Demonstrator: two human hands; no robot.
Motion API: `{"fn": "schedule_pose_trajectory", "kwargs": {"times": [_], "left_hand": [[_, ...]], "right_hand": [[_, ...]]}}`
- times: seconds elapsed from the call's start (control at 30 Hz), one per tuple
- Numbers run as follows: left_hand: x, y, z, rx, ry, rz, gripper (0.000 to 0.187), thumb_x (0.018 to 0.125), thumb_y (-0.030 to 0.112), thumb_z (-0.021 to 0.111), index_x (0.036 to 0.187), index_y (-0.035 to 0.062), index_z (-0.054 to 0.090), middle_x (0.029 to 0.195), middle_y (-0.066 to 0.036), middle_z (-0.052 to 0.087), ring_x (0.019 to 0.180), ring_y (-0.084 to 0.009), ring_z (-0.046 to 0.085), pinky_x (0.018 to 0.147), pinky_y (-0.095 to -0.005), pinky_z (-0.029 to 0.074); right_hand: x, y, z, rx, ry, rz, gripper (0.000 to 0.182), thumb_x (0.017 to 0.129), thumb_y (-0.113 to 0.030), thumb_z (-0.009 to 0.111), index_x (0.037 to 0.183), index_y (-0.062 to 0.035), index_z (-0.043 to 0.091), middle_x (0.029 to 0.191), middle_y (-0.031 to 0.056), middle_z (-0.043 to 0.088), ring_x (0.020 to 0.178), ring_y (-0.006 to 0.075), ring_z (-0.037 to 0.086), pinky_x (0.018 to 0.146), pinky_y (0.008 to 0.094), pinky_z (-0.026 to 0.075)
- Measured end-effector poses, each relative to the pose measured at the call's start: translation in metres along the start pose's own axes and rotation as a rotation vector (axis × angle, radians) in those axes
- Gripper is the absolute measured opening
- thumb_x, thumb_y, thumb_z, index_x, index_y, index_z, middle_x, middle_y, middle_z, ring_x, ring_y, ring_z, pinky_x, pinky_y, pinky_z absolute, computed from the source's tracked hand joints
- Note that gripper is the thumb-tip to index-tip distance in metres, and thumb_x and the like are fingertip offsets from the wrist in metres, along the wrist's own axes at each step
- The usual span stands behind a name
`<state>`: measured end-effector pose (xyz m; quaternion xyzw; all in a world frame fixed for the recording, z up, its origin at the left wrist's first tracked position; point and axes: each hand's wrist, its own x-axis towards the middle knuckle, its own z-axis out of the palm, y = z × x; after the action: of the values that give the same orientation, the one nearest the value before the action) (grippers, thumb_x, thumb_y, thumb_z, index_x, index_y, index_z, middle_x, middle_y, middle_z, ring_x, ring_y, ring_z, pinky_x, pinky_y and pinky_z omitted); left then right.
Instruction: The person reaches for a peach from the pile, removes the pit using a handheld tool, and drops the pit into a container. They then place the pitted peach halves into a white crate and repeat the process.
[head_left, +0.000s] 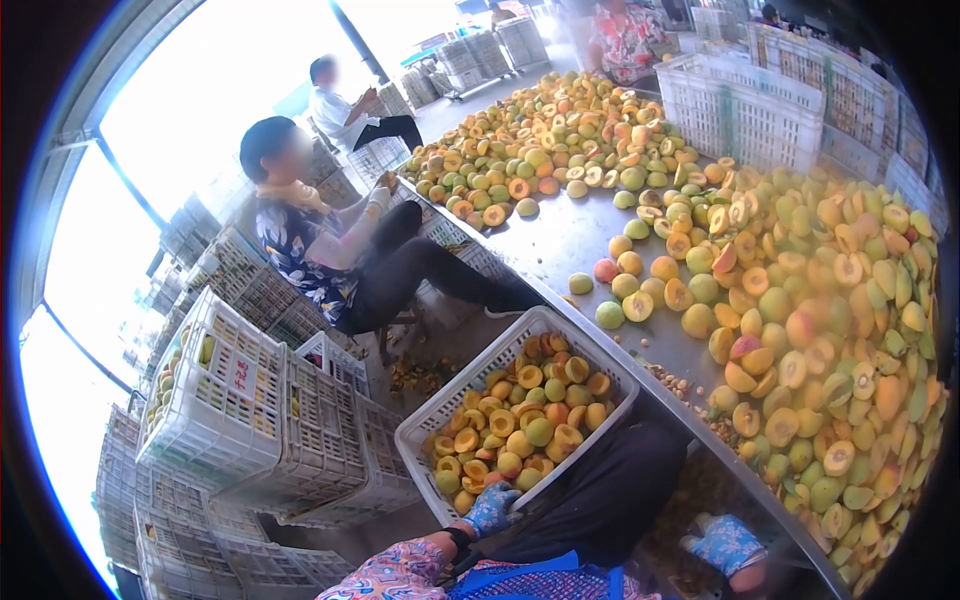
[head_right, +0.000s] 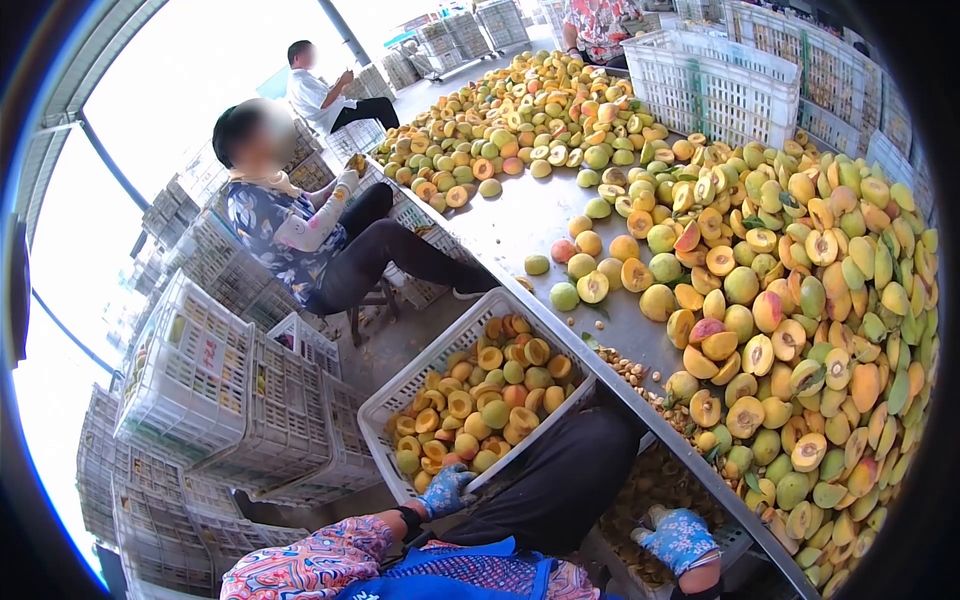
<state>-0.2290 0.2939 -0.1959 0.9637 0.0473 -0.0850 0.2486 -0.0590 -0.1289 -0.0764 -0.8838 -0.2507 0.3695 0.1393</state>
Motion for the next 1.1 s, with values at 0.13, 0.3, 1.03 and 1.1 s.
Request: {"fn": "schedule_pose_trajectory", "kwargs": {"times": [0.13,0.3,1.03,1.1], "left_hand": [[-0.001,0.006,-0.003,-0.010,0.019,-0.011,0.034,0.074,0.023,0.070,0.103,0.0049,0.065,0.103,-0.019,0.058,0.097,-0.0376,0.055,0.086,-0.0447,0.045],[-0.001,0.004,0.001,0.040,0.022,-0.051,0.031,0.076,0.028,0.069,0.097,0.0054,0.067,0.102,-0.018,0.058,0.096,-0.0362,0.056,0.085,-0.0439,0.045],[0.002,0.006,0.010,0.115,-0.106,-0.233,0.028,0.078,0.032,0.063,0.092,0.0083,0.069,0.095,-0.017,0.062,0.090,-0.0357,0.060,0.079,-0.0458,0.049],[0.005,0.005,0.011,0.139,-0.076,-0.237,0.028,0.077,0.032,0.064,0.090,0.0079,0.069,0.095,-0.016,0.062,0.089,-0.0359,0.061,0.079,-0.0461,0.049]], "right_hand": [[-0.001,-0.001,-0.001,0.010,-0.006,-0.001,0.057,0.083,-0.052,0.057,0.112,-0.0031,0.062,0.101,0.0231,0.065,0.096,0.0391,0.061,0.086,0.0458,0.048],[0.000,0.003,0.003,0.033,0.008,-0.017,0.056,0.083,-0.052,0.057,0.111,-0.0031,0.062,0.100,0.0230,0.065,0.096,0.0391,0.062,0.086,0.0458,0.048],[-0.021,-0.017,-0.015,0.037,0.149,-0.112,0.036,0.085,-0.040,0.058,0.093,-0.0050,0.061,0.086,0.0208,0.065,0.085,0.0389,0.063,0.073,0.0486,0.049],[-0.021,-0.011,-0.016,0.088,0.203,-0.112,0.038,0.086,-0.041,0.057,0.099,-0.0049,0.059,0.086,0.0216,0.065,0.085,0.0396,0.062,0.073,0.0488,0.049]]}}
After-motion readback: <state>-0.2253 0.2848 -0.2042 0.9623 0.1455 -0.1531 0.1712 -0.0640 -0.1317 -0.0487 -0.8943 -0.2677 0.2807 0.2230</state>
